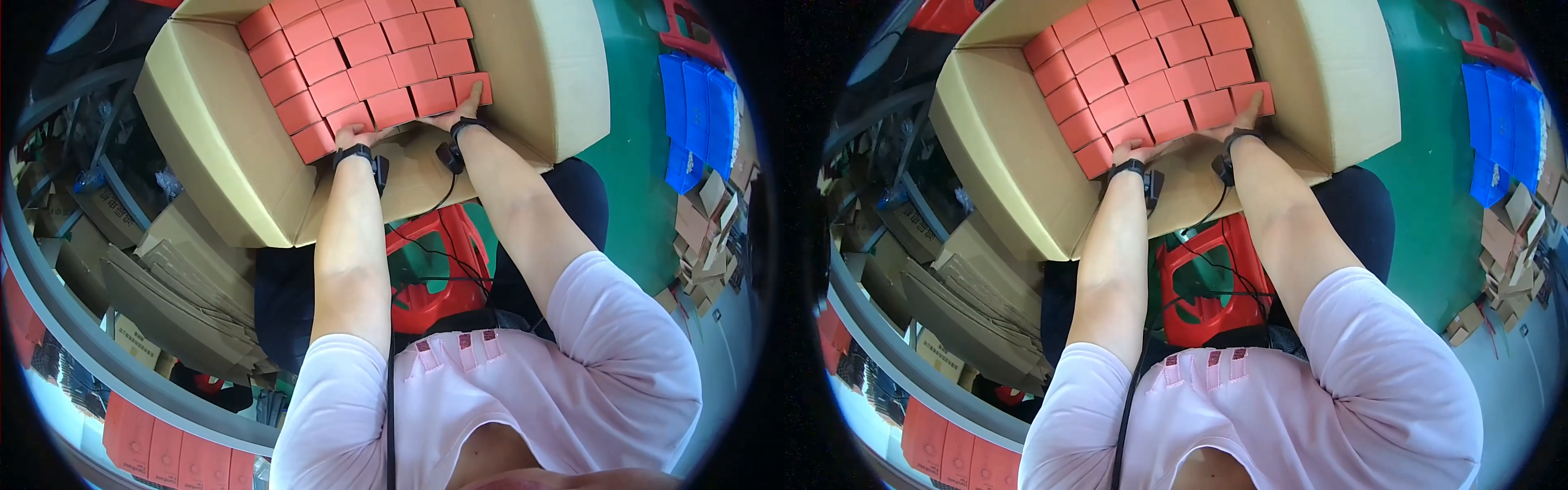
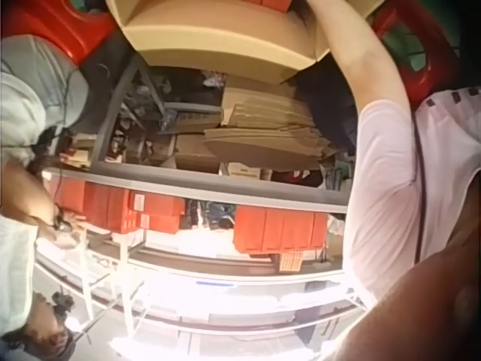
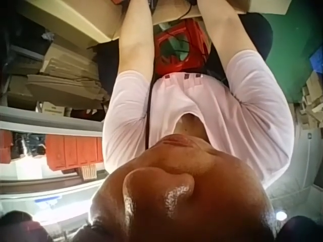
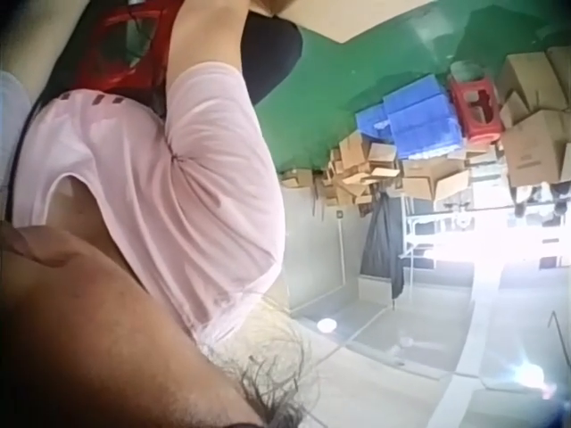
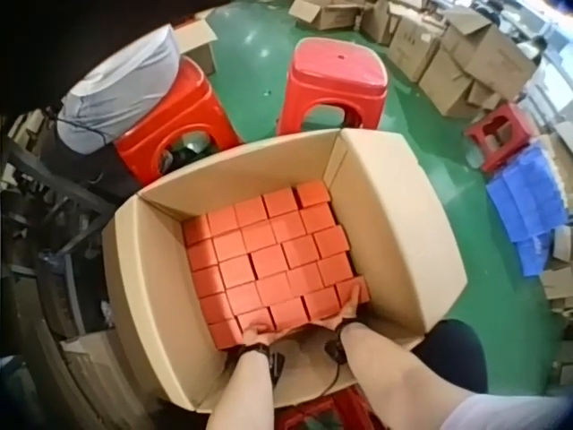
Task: Packing individual red product boxes into larger cardboard boxes on a factory assembly line.
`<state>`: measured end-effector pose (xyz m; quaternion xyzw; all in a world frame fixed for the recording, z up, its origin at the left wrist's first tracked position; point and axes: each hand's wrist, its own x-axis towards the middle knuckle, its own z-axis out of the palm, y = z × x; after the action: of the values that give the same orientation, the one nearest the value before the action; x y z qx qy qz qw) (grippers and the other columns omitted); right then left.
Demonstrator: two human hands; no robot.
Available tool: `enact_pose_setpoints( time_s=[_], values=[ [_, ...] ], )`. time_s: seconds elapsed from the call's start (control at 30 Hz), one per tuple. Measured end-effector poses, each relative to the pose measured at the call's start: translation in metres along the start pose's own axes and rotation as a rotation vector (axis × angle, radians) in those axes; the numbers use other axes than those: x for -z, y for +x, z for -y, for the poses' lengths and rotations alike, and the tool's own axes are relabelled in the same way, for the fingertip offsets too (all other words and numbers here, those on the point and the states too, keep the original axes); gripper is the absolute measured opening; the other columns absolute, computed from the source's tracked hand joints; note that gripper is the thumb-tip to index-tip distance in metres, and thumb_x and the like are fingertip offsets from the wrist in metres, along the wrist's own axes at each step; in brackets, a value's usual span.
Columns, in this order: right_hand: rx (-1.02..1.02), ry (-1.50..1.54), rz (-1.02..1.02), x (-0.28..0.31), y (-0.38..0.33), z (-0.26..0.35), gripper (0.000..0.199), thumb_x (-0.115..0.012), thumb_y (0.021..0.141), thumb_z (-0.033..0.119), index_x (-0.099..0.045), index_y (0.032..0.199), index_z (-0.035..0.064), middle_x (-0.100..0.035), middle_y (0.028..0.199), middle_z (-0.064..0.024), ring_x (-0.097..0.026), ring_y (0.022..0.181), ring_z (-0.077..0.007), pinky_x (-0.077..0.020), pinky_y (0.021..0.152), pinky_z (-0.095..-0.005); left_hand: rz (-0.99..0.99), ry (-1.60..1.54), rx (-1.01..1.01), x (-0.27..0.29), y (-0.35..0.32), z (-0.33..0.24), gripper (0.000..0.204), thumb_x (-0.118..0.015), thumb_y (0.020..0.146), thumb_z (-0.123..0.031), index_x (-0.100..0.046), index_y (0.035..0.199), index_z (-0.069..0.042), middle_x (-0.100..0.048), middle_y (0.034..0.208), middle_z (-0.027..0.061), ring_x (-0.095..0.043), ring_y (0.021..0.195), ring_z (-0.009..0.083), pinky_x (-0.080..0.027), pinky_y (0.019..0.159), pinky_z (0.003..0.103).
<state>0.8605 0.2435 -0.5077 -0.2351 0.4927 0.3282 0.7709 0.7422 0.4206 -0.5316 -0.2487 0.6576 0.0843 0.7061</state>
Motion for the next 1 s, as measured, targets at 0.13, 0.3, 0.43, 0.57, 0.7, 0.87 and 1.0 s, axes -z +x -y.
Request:
enact_pose_setpoints(
  time_s=[0.13,0.3,0.43,0.57,0.7,0.87,1.0],
  values=[
    [0.04,-0.106,-0.155,-0.017,-0.007,-0.021,0.103,-0.037,0.071,0.087,-0.025,0.15,0.0226,-0.023,0.156,-0.0105,-0.022,0.141,-0.0397,-0.0087,0.104,-0.0748,-0.168,-0.011,-0.015,0.006,-0.014,-0.042,0.059,-0.037,0.089,-0.017,-0.025,0.145,-0.004,-0.022,0.154,0.0171,-0.018,0.142,0.0368,-0.013,0.112,0.065],
    [0.407,-0.223,-0.074,0.008,0.017,0.016,0.09,-0.044,0.073,0.081,-0.036,0.145,0.0285,-0.029,0.154,-0.0055,-0.022,0.141,-0.0387,-0.0064,0.101,-0.0775,-0.299,-0.008,-0.462,0.008,-0.027,-0.036,0.075,-0.056,0.08,-0.043,-0.032,0.146,-0.015,-0.027,0.154,0.0131,-0.02,0.141,0.0368,-0.013,0.111,0.065],
    [0.161,-0.145,-0.016,0.01,0.014,0.009,0.088,-0.049,0.075,0.076,-0.034,0.145,0.0251,-0.028,0.153,-0.0093,-0.024,0.14,-0.0378,-0.0117,0.102,-0.0761,0.15,-0.105,-0.47,0.022,-0.029,-0.048,0.079,-0.056,0.075,-0.044,-0.032,0.146,-0.016,-0.024,0.154,0.012,-0.013,0.143,0.0386,-0.009,0.11,0.067],
    [0.135,-0.093,-0.1,0.006,0.001,-0.005,0.089,-0.049,0.078,0.071,-0.031,0.147,0.0173,-0.029,0.151,-0.0142,-0.027,0.137,-0.0374,-0.0241,0.102,-0.0721,0.156,-0.029,-0.409,0.031,-0.017,-0.068,0.082,-0.057,0.065,-0.044,-0.038,0.141,-0.02,-0.03,0.151,0.0091,-0.023,0.138,0.0406,-0.018,0.103,0.072],
    [0.139,-0.058,-0.113,0.015,0.001,0.006,0.085,-0.051,0.079,0.067,-0.032,0.146,0.0195,-0.027,0.151,-0.0139,-0.027,0.138,-0.0377,-0.0229,0.104,-0.0717,0.129,-0.033,-0.402,0.033,-0.006,-0.055,0.076,-0.055,0.072,-0.03,-0.034,0.143,-0.013,-0.024,0.154,0.0124,-0.018,0.141,0.0393,-0.011,0.109,0.07],
    [0.094,-0.128,-0.074,-0.018,-0.023,-0.005,0.086,-0.055,0.079,0.063,-0.027,0.149,0.021,-0.017,0.158,-0.0096,-0.017,0.144,-0.0342,-0.006,0.111,-0.0661,0.004,0.08,-0.449,0.03,0.001,-0.083,0.074,-0.052,0.08,-0.02,-0.023,0.148,-0.008,-0.016,0.157,0.0149,-0.011,0.144,0.0393,-0.006,0.112,0.064],
    [0.034,-0.256,-0.467,-0.047,-0.035,0.002,0.093,-0.061,0.082,0.054,-0.014,0.153,0.0162,-0.007,0.16,-0.0096,-0.003,0.147,-0.0309,-0.0014,0.115,-0.057,-0.101,0.021,-0.183,0.004,-0.041,-0.101,0.081,-0.053,0.084,-0.015,-0.007,0.15,-0.003,0.006,0.158,0.0186,0.0,0.146,0.0365,-0.003,0.118,0.051]
  ],
)
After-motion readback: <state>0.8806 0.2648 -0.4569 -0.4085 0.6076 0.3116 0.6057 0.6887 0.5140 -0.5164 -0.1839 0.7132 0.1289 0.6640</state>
